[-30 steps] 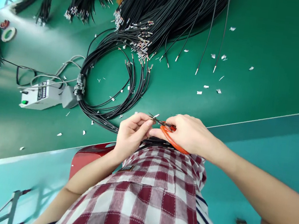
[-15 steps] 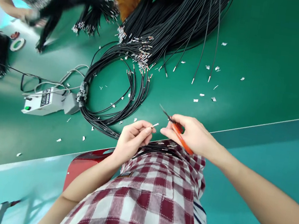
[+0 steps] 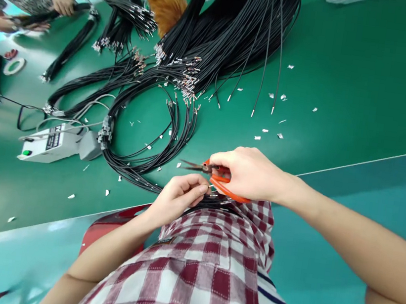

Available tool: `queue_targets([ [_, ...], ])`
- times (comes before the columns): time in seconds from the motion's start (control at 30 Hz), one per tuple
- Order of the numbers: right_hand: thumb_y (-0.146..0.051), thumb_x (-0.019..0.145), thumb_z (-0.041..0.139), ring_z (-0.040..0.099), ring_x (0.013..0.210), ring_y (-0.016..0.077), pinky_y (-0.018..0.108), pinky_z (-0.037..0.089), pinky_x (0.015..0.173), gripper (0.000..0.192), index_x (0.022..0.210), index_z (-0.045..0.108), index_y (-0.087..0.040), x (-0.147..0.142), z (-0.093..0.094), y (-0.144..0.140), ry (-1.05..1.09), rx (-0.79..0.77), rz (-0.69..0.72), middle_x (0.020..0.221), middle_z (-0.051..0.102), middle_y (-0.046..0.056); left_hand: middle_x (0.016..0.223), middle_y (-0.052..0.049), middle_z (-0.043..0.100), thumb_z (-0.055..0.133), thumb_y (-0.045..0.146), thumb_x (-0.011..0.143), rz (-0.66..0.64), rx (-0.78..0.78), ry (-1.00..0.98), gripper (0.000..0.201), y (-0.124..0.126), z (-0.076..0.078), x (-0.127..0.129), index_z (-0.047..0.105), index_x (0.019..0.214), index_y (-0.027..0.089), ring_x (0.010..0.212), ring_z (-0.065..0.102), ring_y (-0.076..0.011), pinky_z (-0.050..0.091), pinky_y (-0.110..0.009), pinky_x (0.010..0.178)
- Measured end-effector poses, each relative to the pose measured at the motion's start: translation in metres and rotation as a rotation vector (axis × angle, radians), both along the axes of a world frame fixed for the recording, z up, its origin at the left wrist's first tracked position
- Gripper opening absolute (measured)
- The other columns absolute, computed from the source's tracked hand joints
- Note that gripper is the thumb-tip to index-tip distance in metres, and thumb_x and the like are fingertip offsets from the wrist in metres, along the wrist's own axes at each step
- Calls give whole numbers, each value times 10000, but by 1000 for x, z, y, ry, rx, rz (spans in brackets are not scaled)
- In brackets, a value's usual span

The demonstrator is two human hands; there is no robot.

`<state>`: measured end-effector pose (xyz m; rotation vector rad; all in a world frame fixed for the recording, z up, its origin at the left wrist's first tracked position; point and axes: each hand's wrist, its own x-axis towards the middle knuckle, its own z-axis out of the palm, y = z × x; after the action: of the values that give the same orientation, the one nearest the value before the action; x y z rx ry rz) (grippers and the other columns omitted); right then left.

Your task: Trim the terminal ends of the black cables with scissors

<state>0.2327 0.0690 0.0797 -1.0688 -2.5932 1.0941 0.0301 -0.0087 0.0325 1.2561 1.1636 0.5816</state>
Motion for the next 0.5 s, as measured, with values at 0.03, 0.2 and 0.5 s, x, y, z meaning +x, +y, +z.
queue_targets([
  [0.03,-315,830,584,486,566,131,268,281,582,122,774,639,-222,-1,0,0,-39,46,35,653,664,-18,623,27,461,523,394,963,-19,24,15,309,0,-2,0,605,794,149,555,371,-94,290,-227,518],
  [0.2,-261,826,545,477,570,133,274,250,580,114,743,617,-231,-6,-3,3,-68,77,216,662,667,-14,607,29,457,518,355,966,-103,72,-5,283,1,-6,0,599,784,153,546,358,-95,316,-234,532],
  [0.5,-272,791,633,442,588,100,235,325,564,108,742,582,-189,-1,-25,8,186,-401,241,666,577,-31,585,47,435,554,449,940,-174,-155,-80,345,1,1,-4,597,801,136,510,337,-76,260,-214,485],
])
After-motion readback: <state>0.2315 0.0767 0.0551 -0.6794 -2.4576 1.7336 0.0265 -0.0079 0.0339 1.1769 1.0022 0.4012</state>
